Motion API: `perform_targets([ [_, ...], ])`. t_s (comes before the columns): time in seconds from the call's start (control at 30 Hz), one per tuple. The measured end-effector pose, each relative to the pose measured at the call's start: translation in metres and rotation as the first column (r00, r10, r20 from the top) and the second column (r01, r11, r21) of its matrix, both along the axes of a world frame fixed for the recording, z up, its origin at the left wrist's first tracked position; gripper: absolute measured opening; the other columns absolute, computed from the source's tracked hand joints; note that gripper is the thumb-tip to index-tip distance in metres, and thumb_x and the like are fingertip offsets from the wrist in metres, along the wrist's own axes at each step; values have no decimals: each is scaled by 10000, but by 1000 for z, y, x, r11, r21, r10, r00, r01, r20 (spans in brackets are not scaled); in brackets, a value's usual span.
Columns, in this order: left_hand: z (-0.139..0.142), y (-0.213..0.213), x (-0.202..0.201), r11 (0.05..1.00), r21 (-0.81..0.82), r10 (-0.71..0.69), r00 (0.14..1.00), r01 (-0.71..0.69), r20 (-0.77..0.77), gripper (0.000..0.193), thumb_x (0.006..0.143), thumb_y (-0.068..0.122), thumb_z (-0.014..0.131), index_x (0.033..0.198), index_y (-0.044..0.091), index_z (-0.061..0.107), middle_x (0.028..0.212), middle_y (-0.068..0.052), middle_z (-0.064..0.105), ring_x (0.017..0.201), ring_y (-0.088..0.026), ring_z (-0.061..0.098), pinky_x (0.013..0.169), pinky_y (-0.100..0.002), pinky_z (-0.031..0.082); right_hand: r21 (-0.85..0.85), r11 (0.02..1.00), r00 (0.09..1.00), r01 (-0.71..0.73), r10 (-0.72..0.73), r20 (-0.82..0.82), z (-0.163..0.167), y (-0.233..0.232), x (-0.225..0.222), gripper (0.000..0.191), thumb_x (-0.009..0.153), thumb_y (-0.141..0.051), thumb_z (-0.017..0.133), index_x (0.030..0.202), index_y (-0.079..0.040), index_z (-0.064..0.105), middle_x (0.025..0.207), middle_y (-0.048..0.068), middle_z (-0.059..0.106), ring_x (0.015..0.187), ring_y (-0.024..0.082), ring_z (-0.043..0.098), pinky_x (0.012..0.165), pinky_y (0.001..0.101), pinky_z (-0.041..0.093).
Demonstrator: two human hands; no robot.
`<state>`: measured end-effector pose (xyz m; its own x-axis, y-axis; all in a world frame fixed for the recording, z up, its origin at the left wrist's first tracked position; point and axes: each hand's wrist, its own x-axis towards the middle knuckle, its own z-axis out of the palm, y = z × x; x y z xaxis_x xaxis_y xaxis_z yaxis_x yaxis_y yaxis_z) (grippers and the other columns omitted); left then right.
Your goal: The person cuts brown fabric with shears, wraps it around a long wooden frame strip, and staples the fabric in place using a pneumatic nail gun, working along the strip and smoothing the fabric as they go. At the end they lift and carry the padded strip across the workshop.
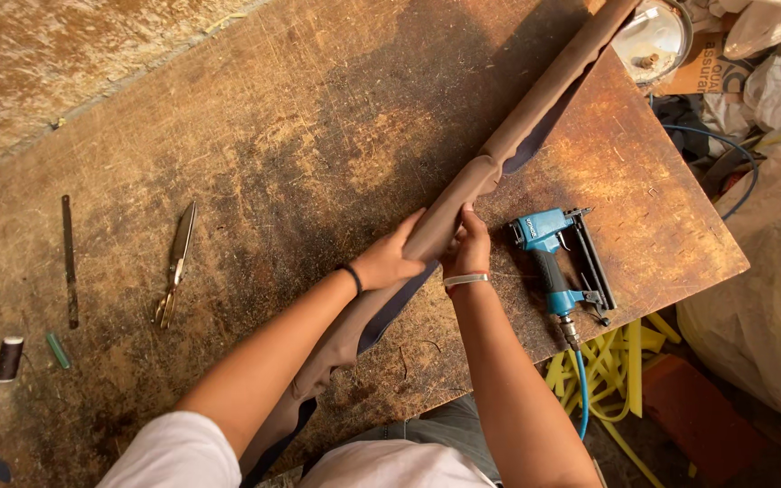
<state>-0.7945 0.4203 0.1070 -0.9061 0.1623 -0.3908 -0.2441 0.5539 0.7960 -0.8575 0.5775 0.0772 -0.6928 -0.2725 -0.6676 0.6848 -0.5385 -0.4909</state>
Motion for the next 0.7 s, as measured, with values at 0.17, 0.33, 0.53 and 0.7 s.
perform_targets([
  [0.17,-14,-20,22,987,161,-7,1000,6,4,1123,810,462,768,1629,119,81,1571,-258,415,1442,-354,452,1169,-413,372,336,893,954,299,-266,-141,-26,-26,-18,267,957,-326,632,1017,-72,690,816,32,667,673,169,589,613,332,466],
  [0.33,-29,-20,29,836,537,57,991,-112,117,956,976,649,441,1674,107,78,1739,-191,122,1600,-320,119,1259,-404,136,514,764,890,390,-167,-425,-51,-26,-21,410,1179,-268,618,921,33,517,824,59,519,741,141,436,645,336,406],
  [0.53,-46,2,-11,905,417,-12,984,88,-180,814,1069,495,370,1666,59,31,1765,-189,17,1638,-328,17,1307,-422,73,572,680,824,459,-85,-560,-57,-23,-4,291,1114,-272,463,980,-58,608,857,27,682,752,105,604,687,292,521],
  [0.7,-36,39,-88,976,-52,-210,847,212,-489,773,1080,356,422,1665,19,45,1755,-235,58,1640,-357,51,1334,-428,96,575,706,850,412,-70,-523,-56,-24,-6,284,1102,-279,511,978,-38,596,857,50,669,765,116,568,681,322,516],
])
